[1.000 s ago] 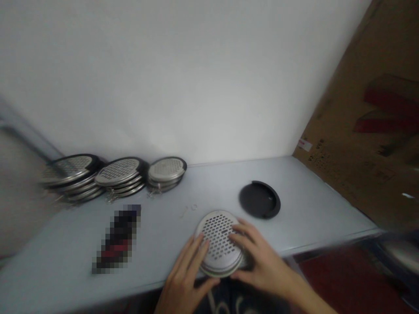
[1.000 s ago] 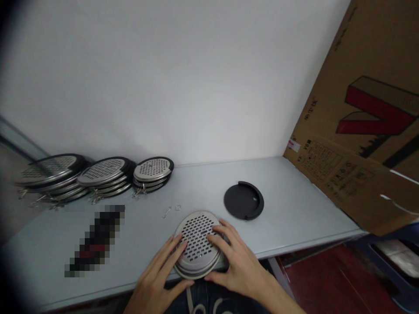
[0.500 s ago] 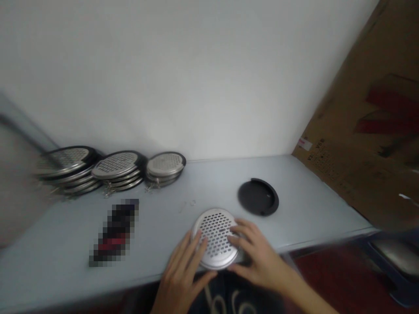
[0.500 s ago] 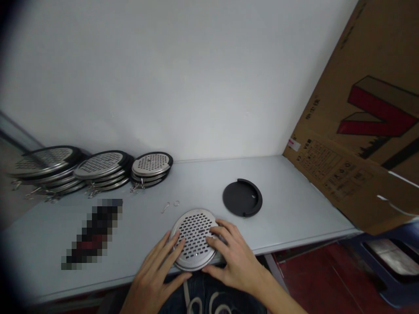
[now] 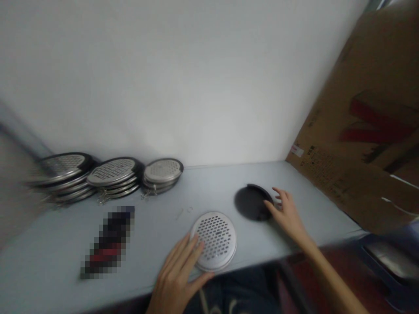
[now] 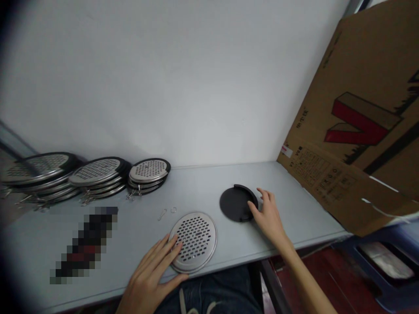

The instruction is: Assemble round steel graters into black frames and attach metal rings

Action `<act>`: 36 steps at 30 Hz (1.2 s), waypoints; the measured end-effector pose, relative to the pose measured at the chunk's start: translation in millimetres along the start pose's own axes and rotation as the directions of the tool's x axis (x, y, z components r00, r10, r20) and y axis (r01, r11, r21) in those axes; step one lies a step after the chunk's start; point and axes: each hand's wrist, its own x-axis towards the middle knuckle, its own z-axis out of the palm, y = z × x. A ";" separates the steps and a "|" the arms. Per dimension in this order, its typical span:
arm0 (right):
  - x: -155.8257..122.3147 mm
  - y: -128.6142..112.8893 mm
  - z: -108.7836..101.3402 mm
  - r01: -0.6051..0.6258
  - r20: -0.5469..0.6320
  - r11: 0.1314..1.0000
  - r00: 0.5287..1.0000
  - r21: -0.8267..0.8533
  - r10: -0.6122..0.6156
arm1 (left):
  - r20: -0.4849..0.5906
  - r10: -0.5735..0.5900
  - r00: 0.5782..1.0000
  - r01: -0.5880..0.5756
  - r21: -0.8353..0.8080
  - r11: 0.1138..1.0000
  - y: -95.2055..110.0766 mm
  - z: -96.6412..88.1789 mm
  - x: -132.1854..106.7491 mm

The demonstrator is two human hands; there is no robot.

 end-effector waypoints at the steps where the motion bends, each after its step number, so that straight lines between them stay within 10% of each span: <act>1: 4.3 5.3 1.3 -0.031 0.055 0.999 0.998 0.032 0.030 | -0.001 -0.002 1.000 0.002 0.008 1.000 -3.2 1.4 1.6; 15: -62.4 -80.0 32.7 0.187 0.293 0.975 0.931 0.123 -0.216 | 0.022 -0.063 0.998 0.065 -0.124 0.990 3.6 3.9 8.4; 28: -75.8 -59.6 21.9 0.212 0.494 0.962 0.826 0.172 -0.270 | 0.402 -0.234 0.885 0.391 -0.370 0.843 11.5 -5.3 62.5; 36: -123.3 -26.9 32.7 0.647 0.298 0.736 0.756 -0.200 -0.583 | 0.283 -0.343 0.896 0.385 -0.109 0.916 -55.5 -14.4 77.1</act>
